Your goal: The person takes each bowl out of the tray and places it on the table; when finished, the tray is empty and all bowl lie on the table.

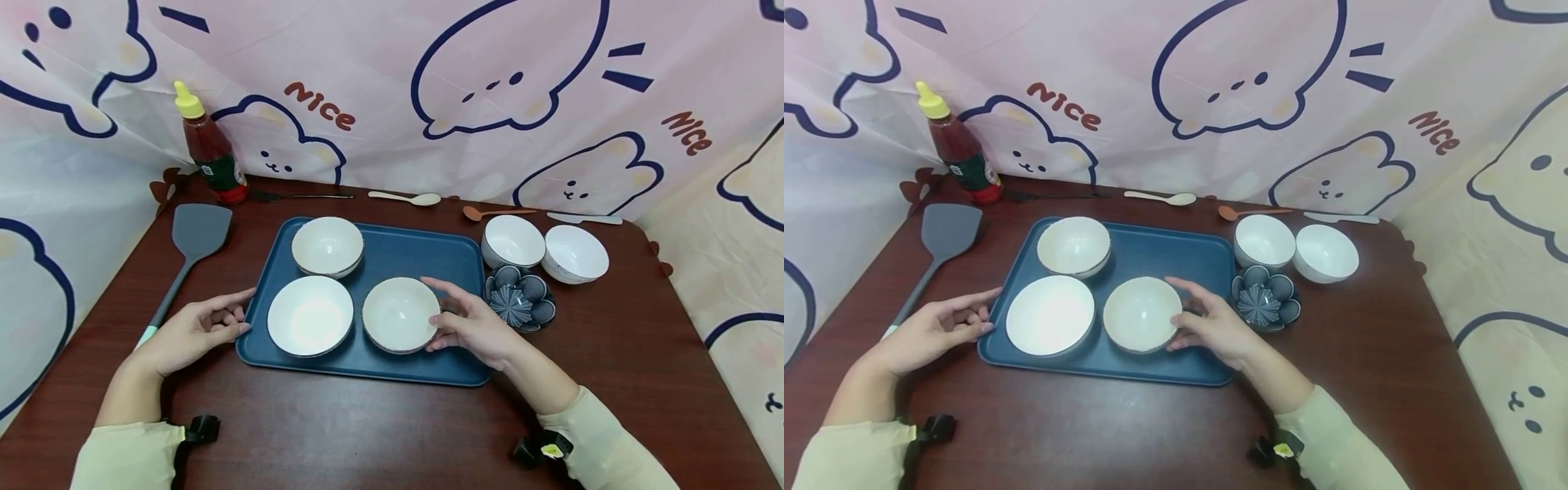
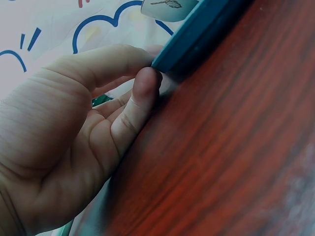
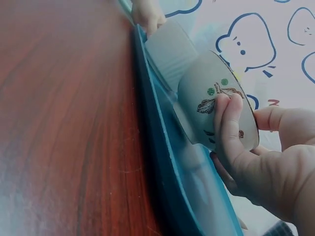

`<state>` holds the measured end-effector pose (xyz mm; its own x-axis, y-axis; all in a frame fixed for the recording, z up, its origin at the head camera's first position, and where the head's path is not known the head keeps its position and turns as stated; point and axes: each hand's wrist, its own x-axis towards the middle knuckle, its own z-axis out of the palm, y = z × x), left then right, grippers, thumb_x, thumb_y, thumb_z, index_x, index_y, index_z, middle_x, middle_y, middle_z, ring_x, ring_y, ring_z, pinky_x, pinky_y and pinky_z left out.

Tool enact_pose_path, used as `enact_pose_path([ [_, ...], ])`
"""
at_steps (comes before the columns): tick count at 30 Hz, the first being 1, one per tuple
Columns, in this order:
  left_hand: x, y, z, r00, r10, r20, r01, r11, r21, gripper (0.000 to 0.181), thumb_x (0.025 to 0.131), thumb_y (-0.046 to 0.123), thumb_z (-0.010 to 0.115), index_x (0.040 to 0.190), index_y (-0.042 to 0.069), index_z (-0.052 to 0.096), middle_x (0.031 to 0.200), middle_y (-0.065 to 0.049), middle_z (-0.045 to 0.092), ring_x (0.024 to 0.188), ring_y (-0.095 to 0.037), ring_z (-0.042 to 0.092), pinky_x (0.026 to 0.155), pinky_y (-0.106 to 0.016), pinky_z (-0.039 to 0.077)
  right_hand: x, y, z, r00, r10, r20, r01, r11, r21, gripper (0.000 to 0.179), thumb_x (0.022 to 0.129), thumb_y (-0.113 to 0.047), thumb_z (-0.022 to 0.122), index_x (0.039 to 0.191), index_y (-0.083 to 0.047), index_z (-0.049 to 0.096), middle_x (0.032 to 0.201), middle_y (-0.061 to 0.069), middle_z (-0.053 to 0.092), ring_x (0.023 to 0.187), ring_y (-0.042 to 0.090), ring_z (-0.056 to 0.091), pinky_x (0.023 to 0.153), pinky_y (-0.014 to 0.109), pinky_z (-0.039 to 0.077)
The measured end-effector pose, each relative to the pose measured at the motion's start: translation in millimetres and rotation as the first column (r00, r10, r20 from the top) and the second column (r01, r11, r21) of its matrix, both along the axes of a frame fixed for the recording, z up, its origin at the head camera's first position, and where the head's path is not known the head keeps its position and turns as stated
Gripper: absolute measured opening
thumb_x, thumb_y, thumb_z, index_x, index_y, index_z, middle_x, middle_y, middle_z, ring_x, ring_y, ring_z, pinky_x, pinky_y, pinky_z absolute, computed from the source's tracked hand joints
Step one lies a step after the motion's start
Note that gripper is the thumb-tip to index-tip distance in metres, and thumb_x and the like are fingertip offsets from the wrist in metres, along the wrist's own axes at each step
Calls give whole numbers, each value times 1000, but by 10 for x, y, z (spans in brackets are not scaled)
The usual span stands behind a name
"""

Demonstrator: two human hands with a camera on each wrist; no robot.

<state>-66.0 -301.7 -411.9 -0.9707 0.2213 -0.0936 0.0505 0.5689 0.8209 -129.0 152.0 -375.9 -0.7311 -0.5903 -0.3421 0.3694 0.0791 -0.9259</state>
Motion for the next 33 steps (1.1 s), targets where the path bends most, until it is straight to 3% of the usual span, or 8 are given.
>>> enact_pose_path([
  [15, 14, -12, -5, 1000, 1, 10, -1, 1000, -2, 54, 97, 19, 67, 147, 11, 49, 102, -8, 59, 87, -8, 58, 70, -18, 50, 132, 303, 185, 999, -45, -14, 45, 999, -2, 68, 99, -8, 59, 158, -24, 28, 140, 23, 43, 81, 22, 72, 77, 33, 60],
  [25, 16, -13, -25, 1000, -10, 0, 10, 1000, 22, 53, 97, 18, 67, 147, 11, 49, 102, -8, 59, 87, -8, 58, 70, -18, 51, 194, 638, 420, 994, -68, -86, 67, 998, -19, 66, 101, -6, 55, 158, -21, 26, 125, 16, 54, 84, 21, 73, 77, 31, 60],
  [33, 1, -2, -20, 1000, -9, 3, 9, 1000, 23, 54, 97, 18, 67, 147, 11, 48, 103, -8, 59, 87, -7, 58, 70, -18, 51, 255, 977, 511, 982, -75, -172, 66, 996, -53, 65, 102, 3, 48, 159, -17, 24, 129, 10, 53, 83, 21, 72, 76, 30, 60],
])
